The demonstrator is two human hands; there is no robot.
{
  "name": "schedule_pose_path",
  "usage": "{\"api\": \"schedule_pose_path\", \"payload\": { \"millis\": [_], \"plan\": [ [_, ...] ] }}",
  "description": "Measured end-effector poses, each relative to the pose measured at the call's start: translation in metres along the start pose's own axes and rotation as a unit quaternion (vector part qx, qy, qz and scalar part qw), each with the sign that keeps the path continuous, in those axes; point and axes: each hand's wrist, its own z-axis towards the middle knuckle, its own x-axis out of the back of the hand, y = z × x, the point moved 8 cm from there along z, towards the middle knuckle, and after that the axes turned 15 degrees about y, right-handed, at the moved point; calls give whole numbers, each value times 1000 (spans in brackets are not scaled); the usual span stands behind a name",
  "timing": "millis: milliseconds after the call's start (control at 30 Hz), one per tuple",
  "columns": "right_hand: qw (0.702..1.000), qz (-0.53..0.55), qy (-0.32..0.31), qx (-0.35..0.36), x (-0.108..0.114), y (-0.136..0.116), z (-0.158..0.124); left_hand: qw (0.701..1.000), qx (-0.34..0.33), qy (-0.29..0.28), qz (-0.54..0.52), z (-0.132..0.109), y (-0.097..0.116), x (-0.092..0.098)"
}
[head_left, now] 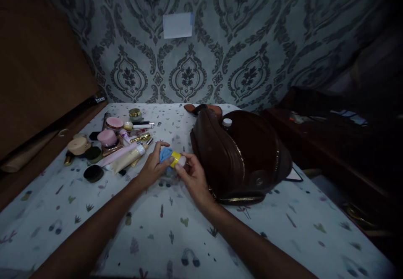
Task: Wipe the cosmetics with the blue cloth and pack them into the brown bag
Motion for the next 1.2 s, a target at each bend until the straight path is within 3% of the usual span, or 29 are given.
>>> {"api": "schedule_pose_path", "payload": {
  "millis": [133, 233, 433, 667, 933, 1200],
  "plan": [
    [1000, -20, 0, 22, 0, -1, -4, 999, 5, 36, -10, 2, 0, 5],
    [999, -24, 2, 27, 1, -1, -5, 999, -17, 28, -8, 4, 4, 4],
    [997, 6, 6, -73, 2, 14, -2, 999, -38, -4, -36, 6, 9, 3],
    [994, 31, 6, -103, 1, 14, -3, 997, -3, -27, -67, 10, 4, 7],
    [964, 142, 4, -224, -5, 22, -10, 996, 3, -66, -65, 15, -1, 10],
    [955, 191, 57, -218, -1, 27, -7, 998, -8, -50, -32, 12, 8, 9]
  ]
}}
